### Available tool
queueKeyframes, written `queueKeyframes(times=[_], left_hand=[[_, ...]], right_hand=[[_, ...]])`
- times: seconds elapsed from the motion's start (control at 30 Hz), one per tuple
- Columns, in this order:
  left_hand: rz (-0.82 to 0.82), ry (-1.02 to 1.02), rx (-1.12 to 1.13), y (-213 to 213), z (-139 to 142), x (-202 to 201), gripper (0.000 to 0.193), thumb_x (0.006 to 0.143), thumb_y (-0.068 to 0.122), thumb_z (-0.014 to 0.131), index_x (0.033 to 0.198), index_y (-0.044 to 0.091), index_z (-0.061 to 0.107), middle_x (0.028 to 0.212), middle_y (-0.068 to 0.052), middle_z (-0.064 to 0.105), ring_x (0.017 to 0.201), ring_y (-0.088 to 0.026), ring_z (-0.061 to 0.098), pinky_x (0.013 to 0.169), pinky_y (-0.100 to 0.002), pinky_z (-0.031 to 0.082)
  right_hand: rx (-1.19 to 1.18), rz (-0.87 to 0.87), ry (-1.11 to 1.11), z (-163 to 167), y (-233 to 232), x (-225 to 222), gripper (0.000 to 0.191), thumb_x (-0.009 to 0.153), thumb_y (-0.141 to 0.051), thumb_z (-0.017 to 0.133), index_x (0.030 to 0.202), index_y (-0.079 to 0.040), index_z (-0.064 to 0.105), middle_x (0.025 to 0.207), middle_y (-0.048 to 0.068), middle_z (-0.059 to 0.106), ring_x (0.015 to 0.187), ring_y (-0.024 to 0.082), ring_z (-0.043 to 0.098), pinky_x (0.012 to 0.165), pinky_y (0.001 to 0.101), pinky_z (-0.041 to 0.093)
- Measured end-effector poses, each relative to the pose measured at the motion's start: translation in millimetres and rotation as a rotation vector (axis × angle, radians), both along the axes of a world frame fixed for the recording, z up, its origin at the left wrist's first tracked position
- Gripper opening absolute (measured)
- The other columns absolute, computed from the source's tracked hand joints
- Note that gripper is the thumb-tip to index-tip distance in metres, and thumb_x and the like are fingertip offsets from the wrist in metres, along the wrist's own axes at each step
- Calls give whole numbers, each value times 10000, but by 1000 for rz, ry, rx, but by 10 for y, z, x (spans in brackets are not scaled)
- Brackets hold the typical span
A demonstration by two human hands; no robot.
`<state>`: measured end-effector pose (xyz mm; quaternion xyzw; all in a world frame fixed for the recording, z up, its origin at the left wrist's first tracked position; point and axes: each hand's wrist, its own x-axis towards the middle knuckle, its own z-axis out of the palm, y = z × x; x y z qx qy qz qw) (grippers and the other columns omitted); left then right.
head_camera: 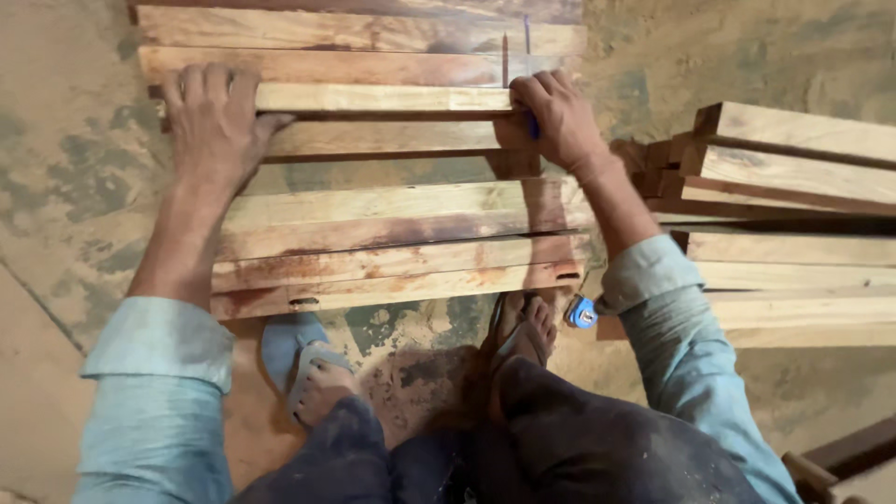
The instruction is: The person places a thin wooden strip on a stack of planks and uses a pen to mark the wood repeatedly. The person adjusts the strip position and continues marking along the edges of the planks.
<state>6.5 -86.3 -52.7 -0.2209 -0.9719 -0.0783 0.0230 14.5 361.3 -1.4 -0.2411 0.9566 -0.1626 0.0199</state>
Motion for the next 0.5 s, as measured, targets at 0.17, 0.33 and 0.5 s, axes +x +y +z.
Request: queueKeyframes(times=[0.17, 0.33, 0.5], left_hand=[[-213, 34, -97, 491, 11, 157, 543, 901, 472, 848, 1157, 30, 665, 1015, -127, 637, 983, -268, 611, 967, -505, 482], [-244, 43, -76, 868, 4, 318, 468, 775, 348, 814, 1073, 20, 663, 991, -140, 668, 973, -276, 647, 850, -470, 512], [-335, 203, -67, 1030, -16, 217, 245, 878, 63, 634, 1118, 12, 632, 1137, -173, 661, 1085, -296, 637, 943, -411, 516]], right_hand=[[115, 2, -31, 181, 437, 184, 333, 841, -29, 712, 1153, -91, 611, 1071, 109, 643, 1070, 348, 622, 860, 449, 540], [105, -57, -6, 106, 640, 421, 367, 922, -37, 722, 1266, -79, 601, 1110, 120, 642, 1075, 344, 620, 866, 439, 546], [143, -28, 48, 21, 690, 423, 520, 847, -63, 731, 1339, -23, 567, 1091, 151, 638, 1052, 348, 614, 895, 430, 558]])
